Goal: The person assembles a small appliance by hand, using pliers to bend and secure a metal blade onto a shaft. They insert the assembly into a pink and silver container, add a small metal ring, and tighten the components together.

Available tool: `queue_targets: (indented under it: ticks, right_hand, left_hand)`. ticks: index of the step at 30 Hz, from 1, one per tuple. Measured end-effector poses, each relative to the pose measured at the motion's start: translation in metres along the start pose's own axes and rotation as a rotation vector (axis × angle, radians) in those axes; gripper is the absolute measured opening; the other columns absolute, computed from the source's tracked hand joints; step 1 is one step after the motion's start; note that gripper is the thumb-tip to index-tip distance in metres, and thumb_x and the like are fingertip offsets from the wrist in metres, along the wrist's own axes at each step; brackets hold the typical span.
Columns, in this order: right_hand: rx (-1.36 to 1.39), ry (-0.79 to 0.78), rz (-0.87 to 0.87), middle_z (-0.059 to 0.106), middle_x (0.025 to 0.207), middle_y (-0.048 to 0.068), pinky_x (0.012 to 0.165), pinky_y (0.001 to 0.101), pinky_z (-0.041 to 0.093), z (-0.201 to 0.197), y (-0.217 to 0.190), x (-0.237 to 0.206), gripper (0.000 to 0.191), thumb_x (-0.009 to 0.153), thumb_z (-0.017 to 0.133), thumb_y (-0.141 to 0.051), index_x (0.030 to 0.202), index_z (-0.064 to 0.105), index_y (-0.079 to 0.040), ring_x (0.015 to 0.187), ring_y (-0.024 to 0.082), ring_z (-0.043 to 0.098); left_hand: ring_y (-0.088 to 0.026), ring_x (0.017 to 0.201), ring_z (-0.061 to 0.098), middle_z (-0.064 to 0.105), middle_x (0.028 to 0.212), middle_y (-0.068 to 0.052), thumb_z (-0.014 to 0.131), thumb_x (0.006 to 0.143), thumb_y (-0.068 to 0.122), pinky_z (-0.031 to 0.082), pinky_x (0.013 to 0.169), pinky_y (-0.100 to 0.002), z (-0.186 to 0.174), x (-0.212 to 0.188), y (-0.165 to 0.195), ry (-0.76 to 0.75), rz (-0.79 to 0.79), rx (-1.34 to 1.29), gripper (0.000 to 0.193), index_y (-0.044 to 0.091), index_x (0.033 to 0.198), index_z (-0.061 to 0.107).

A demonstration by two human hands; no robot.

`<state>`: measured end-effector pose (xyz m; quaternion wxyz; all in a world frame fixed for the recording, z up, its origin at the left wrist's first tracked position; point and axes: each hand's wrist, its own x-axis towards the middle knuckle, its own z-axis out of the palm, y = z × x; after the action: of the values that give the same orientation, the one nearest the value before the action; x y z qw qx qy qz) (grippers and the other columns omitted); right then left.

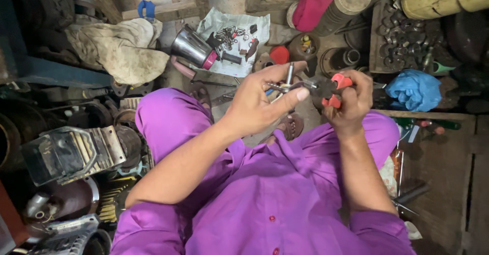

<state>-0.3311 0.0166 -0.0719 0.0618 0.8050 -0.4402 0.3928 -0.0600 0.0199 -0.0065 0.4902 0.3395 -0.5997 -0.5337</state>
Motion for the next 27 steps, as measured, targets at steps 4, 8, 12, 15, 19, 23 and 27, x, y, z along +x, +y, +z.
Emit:
queue_targets:
  ticks: [4,8,12,15,19,23,27]
  right_hand:
    - [0.182,0.111,0.028,0.061,0.121,0.02,0.093,0.0464,0.054,0.001,0.001,0.002,0.051,0.094,0.087,-0.02,0.116,0.044,-0.002,0.105,0.037,0.063]
    - [0.041,0.044,0.042,0.065,0.114,0.021,0.089,0.0462,0.057,-0.001,-0.006,0.008,0.055,0.085,0.087,-0.016,0.125,0.055,0.003,0.1,0.04,0.067]
    - [0.008,-0.018,0.105,0.067,0.113,0.019,0.091,0.0442,0.057,-0.002,-0.016,0.012,0.047,0.084,0.082,-0.005,0.125,0.059,0.0,0.101,0.038,0.069]
    - [0.041,-0.046,0.132,0.068,0.11,0.018,0.089,0.043,0.057,0.0,-0.02,0.013,0.045,0.083,0.082,-0.003,0.122,0.06,0.0,0.098,0.037,0.069]
    - [0.114,-0.062,0.15,0.068,0.108,0.018,0.088,0.0425,0.057,0.003,-0.022,0.012,0.046,0.081,0.081,-0.002,0.122,0.06,0.0,0.097,0.037,0.069]
    - [0.132,-0.087,0.165,0.068,0.108,0.017,0.09,0.0424,0.057,0.003,-0.021,0.009,0.044,0.082,0.08,-0.003,0.122,0.062,-0.001,0.098,0.037,0.069]
    - [0.143,-0.084,0.127,0.068,0.107,0.018,0.09,0.0441,0.056,0.003,-0.017,0.0,0.046,0.079,0.081,-0.01,0.12,0.061,0.0,0.098,0.038,0.068]
  left_hand:
    - [-0.026,0.113,0.071,0.07,0.129,-0.018,0.071,0.099,0.023,0.053,0.1,-0.037,-0.005,-0.001,0.004,-0.028,0.066,0.051,0.028,0.001,0.116,0.068]
    - [-0.03,0.117,0.07,0.07,0.125,-0.017,0.07,0.1,0.021,0.054,0.1,-0.038,-0.007,0.001,0.005,-0.021,0.099,0.037,0.022,0.001,0.107,0.065]
    - [-0.03,0.111,0.07,0.07,0.125,-0.017,0.07,0.099,0.019,0.053,0.1,-0.039,-0.012,0.001,0.003,-0.027,0.139,0.044,0.019,0.001,0.105,0.066]
    - [-0.029,0.112,0.07,0.07,0.109,-0.013,0.073,0.101,0.017,0.053,0.099,-0.038,-0.016,0.0,0.003,-0.034,0.205,0.059,0.016,0.003,0.104,0.066]
    - [-0.029,0.105,0.068,0.071,0.11,-0.012,0.074,0.099,0.014,0.053,0.093,-0.038,-0.021,-0.002,0.005,-0.055,0.251,0.115,0.015,0.003,0.105,0.066]
    - [-0.028,0.101,0.067,0.069,0.115,-0.014,0.075,0.096,0.015,0.053,0.092,-0.039,-0.026,-0.002,0.005,-0.077,0.294,0.141,0.026,-0.001,0.113,0.064]
    - [-0.028,0.103,0.067,0.069,0.12,-0.014,0.076,0.097,0.016,0.053,0.094,-0.039,-0.028,-0.001,-0.001,-0.091,0.383,0.157,0.04,-0.003,0.129,0.06]
